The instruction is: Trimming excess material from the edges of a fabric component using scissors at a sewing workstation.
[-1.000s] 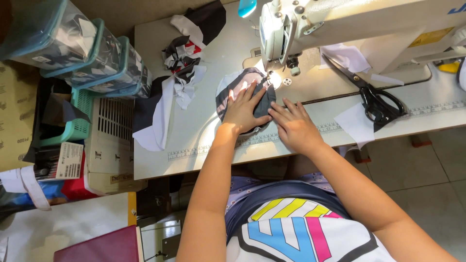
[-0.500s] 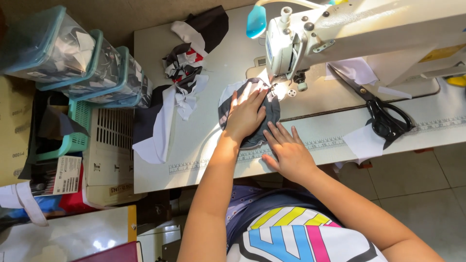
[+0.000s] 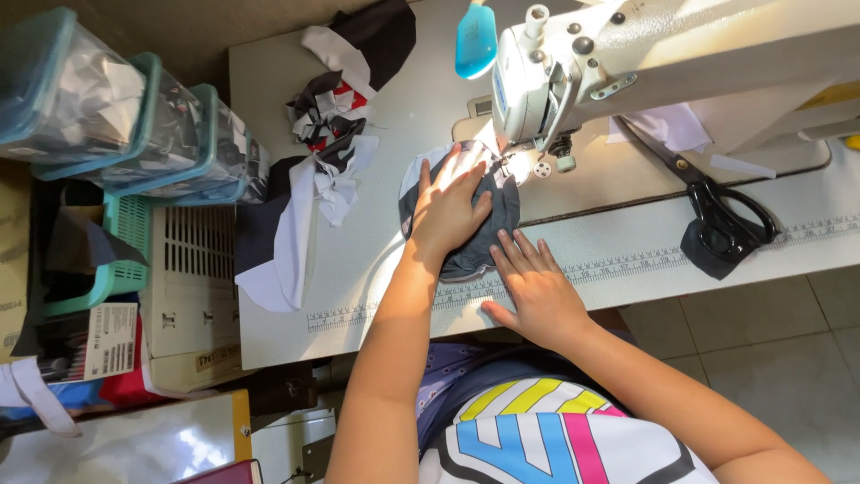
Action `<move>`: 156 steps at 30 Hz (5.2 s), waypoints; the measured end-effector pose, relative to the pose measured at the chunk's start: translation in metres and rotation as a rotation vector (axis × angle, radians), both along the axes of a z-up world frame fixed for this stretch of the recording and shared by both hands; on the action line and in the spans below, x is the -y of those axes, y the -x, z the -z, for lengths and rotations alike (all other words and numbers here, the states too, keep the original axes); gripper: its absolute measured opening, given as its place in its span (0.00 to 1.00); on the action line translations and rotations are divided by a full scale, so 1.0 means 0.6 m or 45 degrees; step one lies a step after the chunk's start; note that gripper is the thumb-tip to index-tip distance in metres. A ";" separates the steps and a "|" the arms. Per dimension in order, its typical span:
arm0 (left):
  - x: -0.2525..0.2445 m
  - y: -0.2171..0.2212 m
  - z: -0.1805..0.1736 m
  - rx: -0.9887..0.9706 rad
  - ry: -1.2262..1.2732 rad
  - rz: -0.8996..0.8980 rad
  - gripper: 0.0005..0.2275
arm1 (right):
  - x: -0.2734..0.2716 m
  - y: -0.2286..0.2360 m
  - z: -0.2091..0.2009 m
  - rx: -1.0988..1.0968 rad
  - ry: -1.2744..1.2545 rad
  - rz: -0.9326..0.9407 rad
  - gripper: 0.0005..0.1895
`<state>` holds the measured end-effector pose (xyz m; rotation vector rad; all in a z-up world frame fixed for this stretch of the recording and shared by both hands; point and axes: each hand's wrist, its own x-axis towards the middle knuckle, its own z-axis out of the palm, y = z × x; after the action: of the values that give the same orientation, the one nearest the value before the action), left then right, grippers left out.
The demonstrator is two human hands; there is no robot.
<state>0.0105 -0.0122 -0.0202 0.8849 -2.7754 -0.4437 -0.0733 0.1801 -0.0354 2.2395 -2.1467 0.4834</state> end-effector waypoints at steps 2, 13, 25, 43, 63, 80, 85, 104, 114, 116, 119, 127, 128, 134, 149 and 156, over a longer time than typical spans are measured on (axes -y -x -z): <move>-0.001 -0.001 -0.005 0.008 -0.004 0.005 0.24 | 0.000 -0.001 -0.004 0.015 -0.016 0.002 0.40; 0.000 0.004 -0.002 0.003 0.008 0.016 0.24 | -0.001 0.002 -0.005 0.026 0.035 0.002 0.40; 0.005 0.004 0.013 -0.014 -0.002 0.002 0.24 | -0.001 0.001 -0.006 0.066 0.022 -0.005 0.39; 0.009 0.029 0.007 0.022 -0.069 -0.227 0.28 | 0.021 0.023 -0.011 0.049 -0.053 0.118 0.43; 0.046 0.022 0.053 -0.233 0.155 0.070 0.19 | 0.052 0.000 0.007 0.098 -0.224 0.172 0.45; 0.064 0.004 0.027 -0.317 0.316 0.343 0.16 | 0.060 -0.017 0.030 0.086 -0.118 0.126 0.42; 0.038 -0.004 0.031 -0.183 0.130 0.259 0.18 | 0.055 -0.019 0.030 0.068 -0.068 0.129 0.41; 0.027 -0.018 0.022 -0.154 0.109 0.286 0.23 | 0.049 -0.022 0.026 0.086 -0.154 0.099 0.39; 0.040 -0.012 0.055 -0.160 0.106 0.262 0.24 | 0.051 -0.023 0.018 0.105 -0.180 0.105 0.40; 0.040 -0.012 0.054 -0.161 0.114 0.261 0.24 | 0.051 -0.022 0.020 0.106 -0.187 0.108 0.40; 0.038 -0.012 0.053 -0.156 0.112 0.258 0.25 | 0.051 -0.021 0.023 0.100 -0.184 0.112 0.40; 0.037 -0.012 0.048 -0.138 0.083 0.251 0.25 | 0.051 -0.021 0.026 0.090 -0.131 0.109 0.40; 0.038 -0.011 0.051 -0.136 0.091 0.251 0.25 | 0.051 -0.021 0.026 0.099 -0.129 0.109 0.40; 0.038 -0.009 0.059 -0.131 0.091 0.246 0.25 | 0.051 -0.022 0.030 0.079 -0.086 0.109 0.40; 0.038 -0.011 0.053 -0.120 0.086 0.246 0.25 | 0.052 -0.023 0.023 0.100 -0.107 0.113 0.39; 0.040 -0.009 0.062 -0.133 0.112 0.250 0.25 | 0.052 -0.022 0.026 0.085 -0.078 0.107 0.39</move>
<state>0.0158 -0.0362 -0.0575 0.5562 -2.7714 -0.3828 -0.0600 0.1489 -0.0508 2.1827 -2.3079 0.5029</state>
